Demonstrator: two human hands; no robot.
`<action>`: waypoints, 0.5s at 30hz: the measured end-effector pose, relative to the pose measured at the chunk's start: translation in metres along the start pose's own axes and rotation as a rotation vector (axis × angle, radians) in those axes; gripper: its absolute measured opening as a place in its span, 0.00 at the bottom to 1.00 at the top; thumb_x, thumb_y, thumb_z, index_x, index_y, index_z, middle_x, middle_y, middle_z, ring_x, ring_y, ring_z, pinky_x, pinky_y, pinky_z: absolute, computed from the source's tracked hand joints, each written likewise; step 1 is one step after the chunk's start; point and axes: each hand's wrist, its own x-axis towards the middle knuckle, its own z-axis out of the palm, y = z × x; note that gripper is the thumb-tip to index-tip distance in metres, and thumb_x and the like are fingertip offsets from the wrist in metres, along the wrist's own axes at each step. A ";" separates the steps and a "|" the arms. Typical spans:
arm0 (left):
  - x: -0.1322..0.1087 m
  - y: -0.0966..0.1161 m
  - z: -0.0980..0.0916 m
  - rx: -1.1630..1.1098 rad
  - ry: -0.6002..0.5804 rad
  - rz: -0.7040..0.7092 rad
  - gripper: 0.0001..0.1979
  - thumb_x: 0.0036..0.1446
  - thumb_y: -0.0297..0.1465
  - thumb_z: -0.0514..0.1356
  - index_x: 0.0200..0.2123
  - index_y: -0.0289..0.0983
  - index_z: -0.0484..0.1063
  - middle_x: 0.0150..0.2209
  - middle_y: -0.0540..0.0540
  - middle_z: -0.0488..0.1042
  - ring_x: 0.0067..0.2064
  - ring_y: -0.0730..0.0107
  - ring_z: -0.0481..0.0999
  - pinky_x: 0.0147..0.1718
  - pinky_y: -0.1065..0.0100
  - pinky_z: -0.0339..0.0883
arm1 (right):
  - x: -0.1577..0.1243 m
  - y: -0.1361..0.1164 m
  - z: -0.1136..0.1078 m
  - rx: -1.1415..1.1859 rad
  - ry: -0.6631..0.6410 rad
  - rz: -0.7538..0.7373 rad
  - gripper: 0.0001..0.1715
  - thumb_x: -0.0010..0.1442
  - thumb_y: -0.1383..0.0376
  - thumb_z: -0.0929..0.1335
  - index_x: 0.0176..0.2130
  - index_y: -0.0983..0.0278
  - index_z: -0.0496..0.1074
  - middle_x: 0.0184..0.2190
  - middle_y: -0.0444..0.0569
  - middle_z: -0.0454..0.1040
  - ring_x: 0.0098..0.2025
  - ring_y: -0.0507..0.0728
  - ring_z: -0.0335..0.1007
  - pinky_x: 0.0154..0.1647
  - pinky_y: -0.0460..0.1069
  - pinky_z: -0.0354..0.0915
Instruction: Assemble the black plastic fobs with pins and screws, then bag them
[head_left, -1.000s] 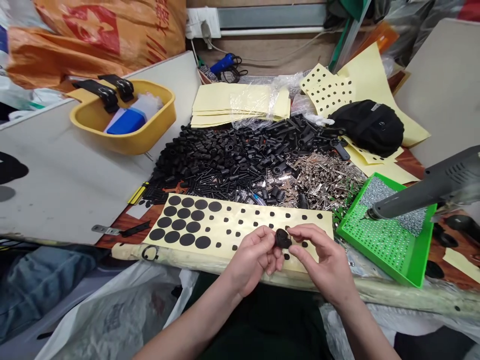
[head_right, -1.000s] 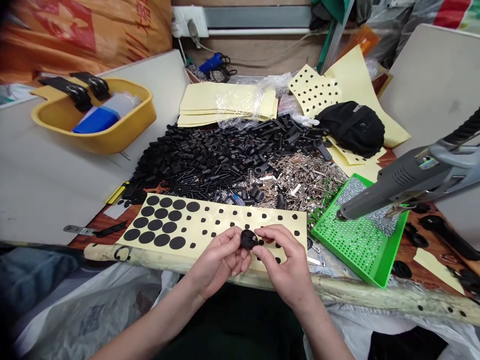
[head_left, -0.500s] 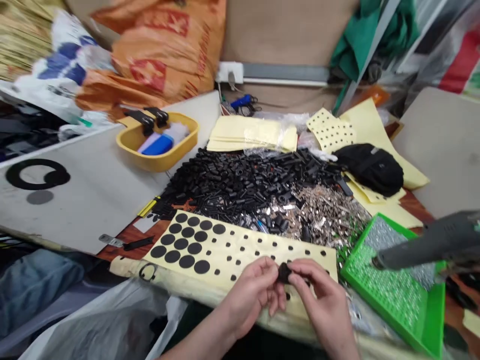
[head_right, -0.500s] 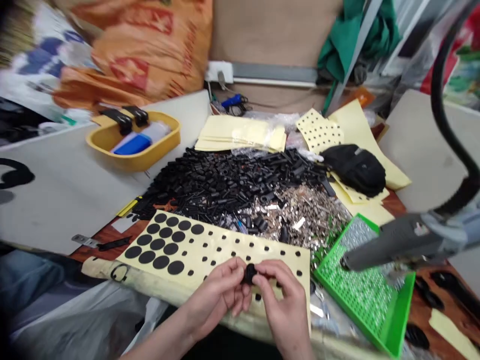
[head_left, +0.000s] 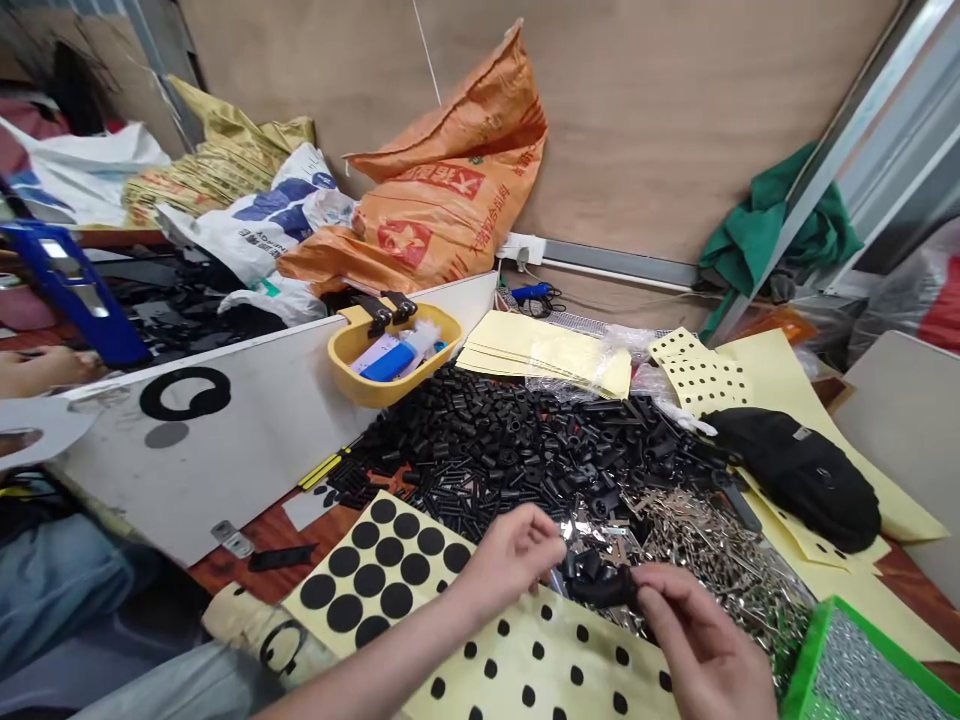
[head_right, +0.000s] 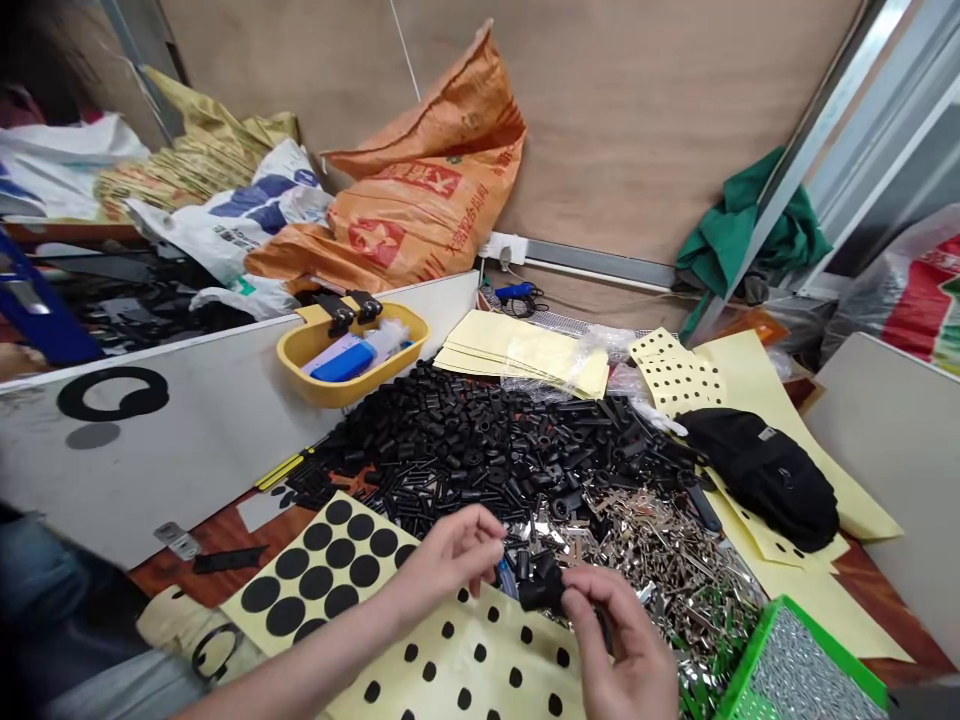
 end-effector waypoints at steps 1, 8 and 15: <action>0.015 0.004 -0.003 0.154 0.049 0.068 0.08 0.54 0.35 0.58 0.34 0.35 0.69 0.28 0.48 0.72 0.29 0.70 0.72 0.25 0.71 0.64 | 0.010 -0.002 -0.003 -0.005 0.027 0.005 0.14 0.50 0.54 0.72 0.30 0.62 0.78 0.34 0.54 0.78 0.38 0.61 0.75 0.40 0.52 0.73; 0.134 0.027 0.015 0.568 0.115 0.238 0.03 0.54 0.26 0.59 0.29 0.35 0.72 0.32 0.46 0.74 0.37 0.65 0.74 0.39 0.64 0.66 | 0.041 0.028 -0.007 0.083 0.243 -0.006 0.14 0.50 0.56 0.72 0.32 0.64 0.77 0.35 0.53 0.79 0.39 0.61 0.76 0.41 0.53 0.73; 0.250 0.047 0.068 0.873 -0.010 0.277 0.15 0.62 0.35 0.57 0.51 0.36 0.68 0.51 0.41 0.70 0.48 0.61 0.72 0.46 0.55 0.70 | 0.035 0.051 -0.007 0.161 0.324 0.089 0.15 0.52 0.54 0.72 0.32 0.65 0.78 0.33 0.55 0.79 0.34 0.61 0.76 0.31 0.51 0.74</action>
